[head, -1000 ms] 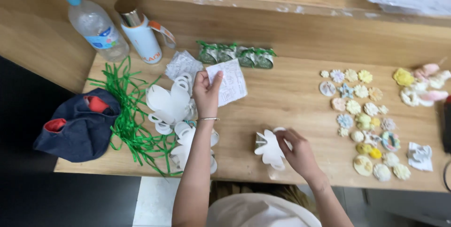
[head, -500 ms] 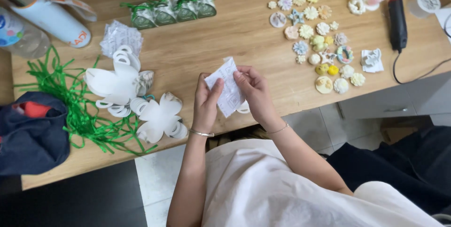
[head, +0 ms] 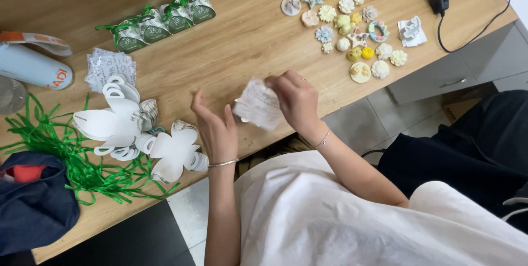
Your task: The person places small flower-shaped soaps into plastic bags, ties the bags with green ribbons, and then places the bags into white butterfly-shaped boxes.
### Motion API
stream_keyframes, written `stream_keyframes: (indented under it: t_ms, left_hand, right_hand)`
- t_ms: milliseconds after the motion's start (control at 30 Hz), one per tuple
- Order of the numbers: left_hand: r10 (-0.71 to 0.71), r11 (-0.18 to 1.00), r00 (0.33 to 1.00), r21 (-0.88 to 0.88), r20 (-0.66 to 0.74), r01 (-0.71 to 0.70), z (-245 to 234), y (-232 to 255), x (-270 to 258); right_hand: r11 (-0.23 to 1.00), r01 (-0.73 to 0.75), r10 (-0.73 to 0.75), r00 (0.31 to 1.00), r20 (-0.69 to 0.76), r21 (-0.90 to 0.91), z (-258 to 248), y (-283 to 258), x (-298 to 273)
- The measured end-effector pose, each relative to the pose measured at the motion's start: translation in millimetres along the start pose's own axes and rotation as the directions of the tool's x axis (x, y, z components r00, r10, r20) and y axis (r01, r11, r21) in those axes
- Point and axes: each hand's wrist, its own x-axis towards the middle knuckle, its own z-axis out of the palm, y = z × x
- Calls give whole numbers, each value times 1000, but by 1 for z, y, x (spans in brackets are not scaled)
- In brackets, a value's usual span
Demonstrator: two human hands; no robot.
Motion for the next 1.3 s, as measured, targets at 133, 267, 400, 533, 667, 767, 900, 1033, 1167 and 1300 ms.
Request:
stream_keyframes:
  t_ms: [133,267,400,533,667,767,900,1033,1167,1300]
  left_hand:
    - [465,869,853,64,235,-491,-11,39,10]
    - [36,980,888,157,459,-121,15,-14,-9]
    - [11,1000,964,6,267,-13,22,-12,-14]
    - [-109,948,937,-248,331,198,35,-3,-23]
    - [-84,901,904,-355,419,248,52,-5,-38]
    - [-143,855,901,-407,409,320,60,-17,-46]
    - [-262,802,896,-436,357,408,61,-24,-41]
    - [-43,926,947,-343,318,157,65,-32,-44]
    - [-43,903,908,-373,417,214,64,-18,-44]
    - [-125,898,888,-330,443,291,65,-15,-49]
  right_hand:
    - [788,524,-482,852,204,-324,-2,-22,-12]
    - [795,510,-463,860,213,-330,-1,-20,-17]
    - [946,243,-246,969,16,-213,-1,-12,-29]
    - [871,-360,274,921,278,335,15,13,-41]
    - [718,-415,315,909,272,558,17,38,-40]
    - [730,-489,403,872,277,478,12,26,-33]
    - [847,-295,218,951,218,442,14,40,-40]
    - [723,-417,287,907,309,551,8,29,-34]
    - [693,-449,338,893,296,564,5,36,-31]
    - [856,-415,357,906,226,308,1,44,-37]
